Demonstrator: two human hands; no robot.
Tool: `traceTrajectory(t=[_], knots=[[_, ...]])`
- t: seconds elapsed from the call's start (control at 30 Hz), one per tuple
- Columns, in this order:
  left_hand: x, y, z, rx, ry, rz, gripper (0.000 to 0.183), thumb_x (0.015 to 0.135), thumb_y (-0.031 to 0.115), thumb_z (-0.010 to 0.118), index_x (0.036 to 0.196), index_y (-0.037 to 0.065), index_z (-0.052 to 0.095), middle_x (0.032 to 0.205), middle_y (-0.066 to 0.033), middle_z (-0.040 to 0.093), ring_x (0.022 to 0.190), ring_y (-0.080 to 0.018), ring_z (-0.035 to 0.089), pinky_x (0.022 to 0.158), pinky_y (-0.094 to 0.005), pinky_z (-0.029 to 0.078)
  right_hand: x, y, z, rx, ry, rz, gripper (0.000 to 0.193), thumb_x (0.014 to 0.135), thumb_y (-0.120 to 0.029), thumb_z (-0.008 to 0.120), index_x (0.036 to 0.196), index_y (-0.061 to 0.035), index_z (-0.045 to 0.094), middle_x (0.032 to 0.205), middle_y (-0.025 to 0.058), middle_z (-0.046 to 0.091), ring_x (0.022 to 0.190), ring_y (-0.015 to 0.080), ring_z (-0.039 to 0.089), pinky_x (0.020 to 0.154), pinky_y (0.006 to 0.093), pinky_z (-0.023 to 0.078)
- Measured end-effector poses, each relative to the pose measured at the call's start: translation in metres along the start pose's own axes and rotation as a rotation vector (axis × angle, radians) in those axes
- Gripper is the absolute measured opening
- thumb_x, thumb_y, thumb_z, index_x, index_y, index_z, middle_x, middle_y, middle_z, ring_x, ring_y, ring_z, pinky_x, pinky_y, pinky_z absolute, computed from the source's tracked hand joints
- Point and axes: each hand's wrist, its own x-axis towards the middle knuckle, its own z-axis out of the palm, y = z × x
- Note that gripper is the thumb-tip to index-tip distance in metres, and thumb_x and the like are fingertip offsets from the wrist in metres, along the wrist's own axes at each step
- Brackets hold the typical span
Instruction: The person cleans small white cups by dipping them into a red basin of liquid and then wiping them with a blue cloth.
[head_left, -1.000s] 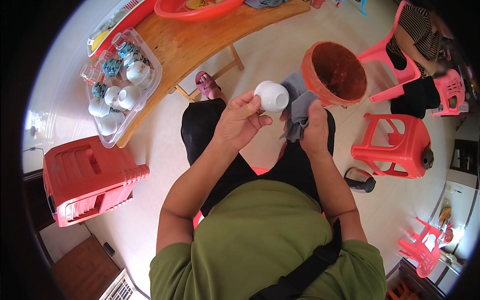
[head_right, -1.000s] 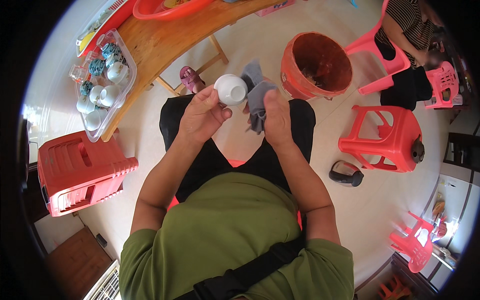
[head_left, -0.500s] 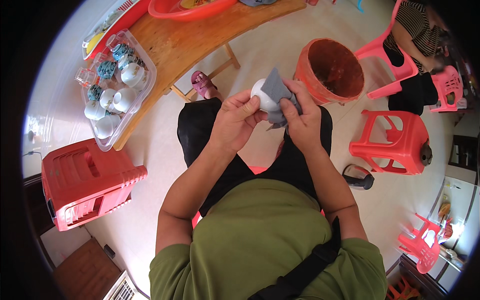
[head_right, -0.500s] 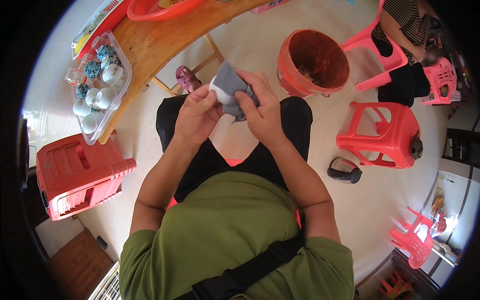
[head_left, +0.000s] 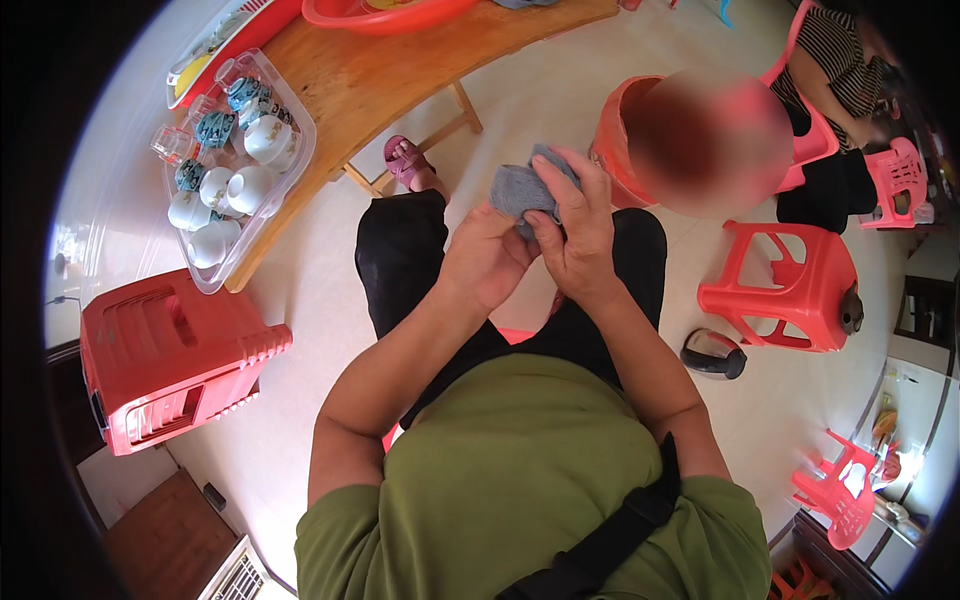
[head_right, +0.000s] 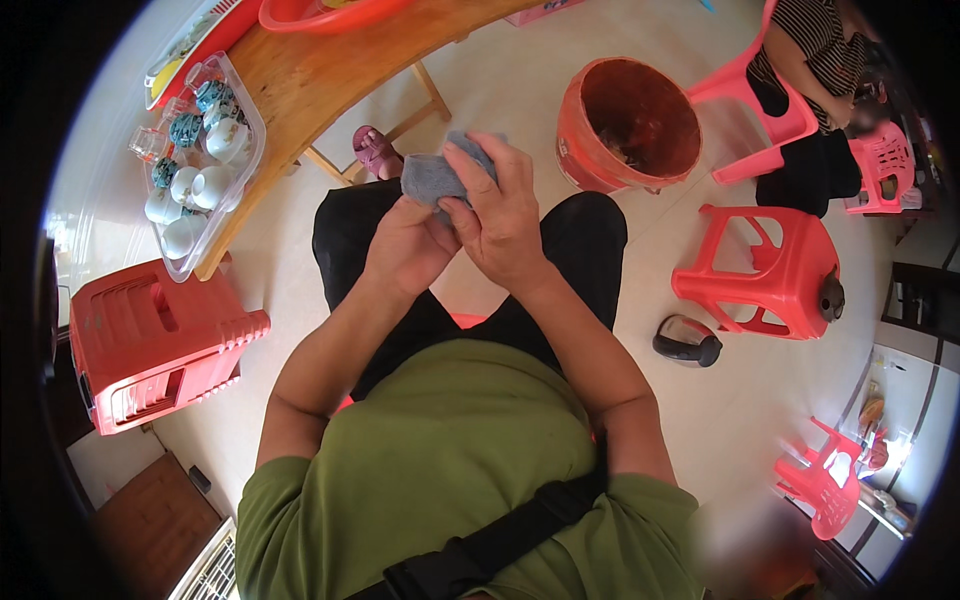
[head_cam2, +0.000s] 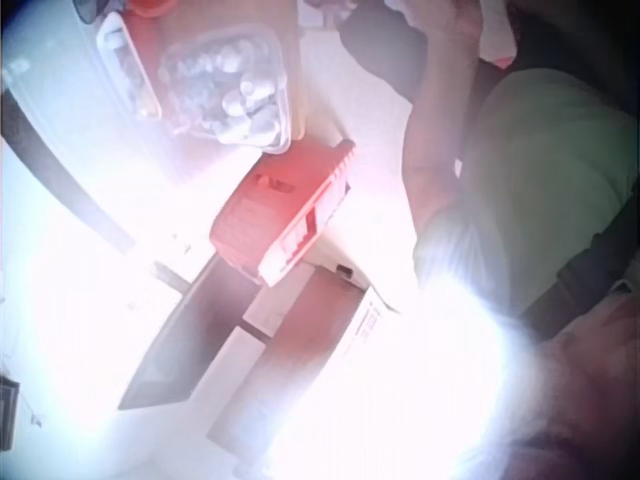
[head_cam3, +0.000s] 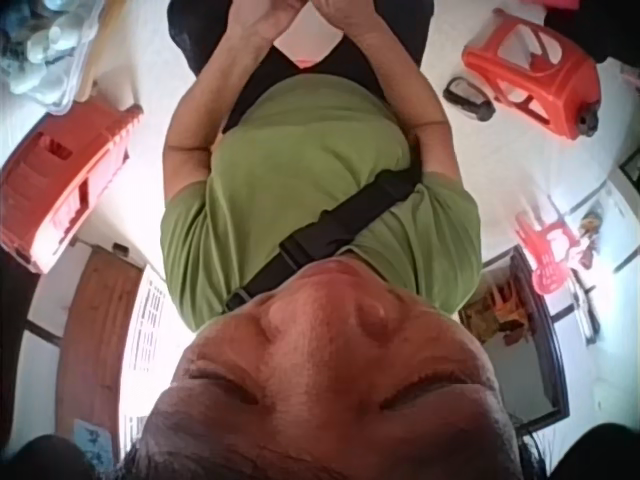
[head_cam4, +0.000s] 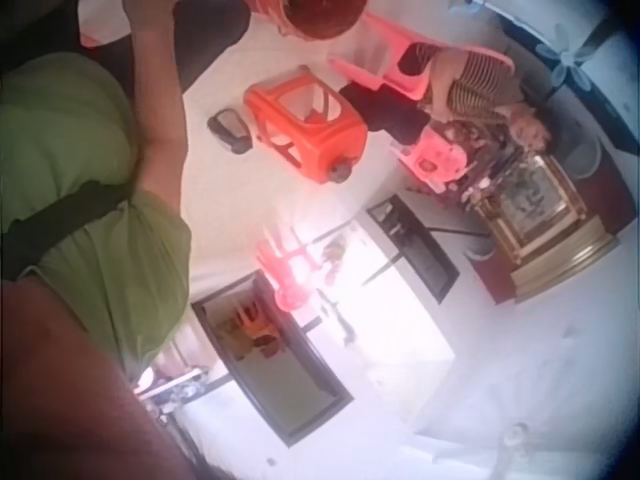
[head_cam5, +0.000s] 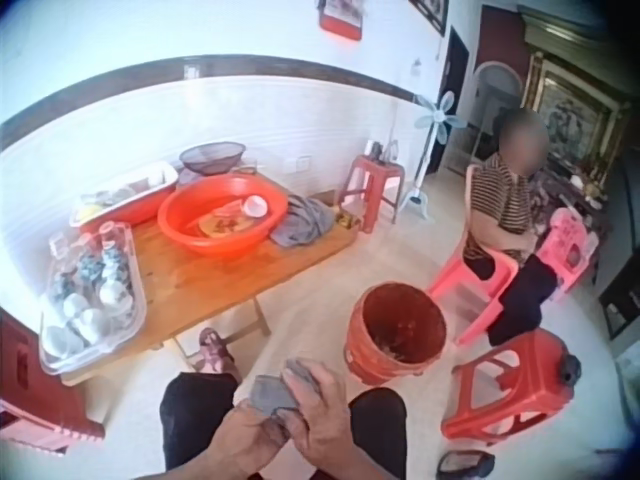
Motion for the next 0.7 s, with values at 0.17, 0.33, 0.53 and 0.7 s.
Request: traceTrajectory(t=[0.17, 0.33, 0.53, 0.7], knots=[[0.005, -0.005, -0.019, 0.117, -0.087, -0.047, 0.020, 0.093, 0.016, 0.051, 0.107, 0.004, 0.059, 0.102, -0.0032, 0.062, 0.093, -0.0148, 0.058, 0.085, -0.0351, 0.045, -0.003, 0.015, 0.008, -0.140, 0.046, -0.063, 0.032, 0.073, -0.014, 0.067, 0.103, -0.0046, 0.059, 0.093, 0.0132, 0.057, 0.077, 0.0302, 0.057, 0.062, 0.0372, 0.049], [0.003, -0.014, -0.013, 0.394, -0.097, 0.156, 0.015, 0.093, 0.014, 0.053, 0.098, 0.003, 0.061, 0.096, -0.0030, 0.063, 0.087, -0.0137, 0.058, 0.082, -0.0334, 0.044, 0.003, 0.013, 0.011, 0.046, -0.032, 0.295, 0.016, 0.082, -0.019, 0.060, 0.085, -0.0034, 0.059, 0.066, 0.0115, 0.054, 0.057, 0.0274, 0.055, 0.050, 0.0356, 0.044], [0.014, -0.001, -0.025, 1.507, -0.473, 0.817, 0.007, 0.084, 0.004, 0.060, 0.090, 0.002, 0.059, 0.089, -0.0107, 0.061, 0.082, -0.0257, 0.058, 0.076, -0.0329, 0.044, 0.002, 0.024, 0.000, 0.999, -0.237, 1.303, 0.035, 0.094, -0.031, 0.046, 0.079, -0.0017, 0.058, 0.054, 0.0026, 0.051, 0.032, 0.0107, 0.042, 0.027, 0.0226, 0.030], [0.016, -0.012, -0.034, 1.431, -0.359, 0.620, 0.018, 0.086, 0.006, 0.058, 0.103, 0.000, 0.056, 0.090, -0.0103, 0.059, 0.084, -0.0232, 0.056, 0.076, -0.0301, 0.044, -0.025, 0.035, 0.008, 0.565, -0.114, 0.868, 0.030, 0.092, -0.026, 0.050, 0.085, 0.0015, 0.058, 0.056, 0.0060, 0.053, 0.047, 0.0153, 0.053, 0.042, 0.0283, 0.040]])
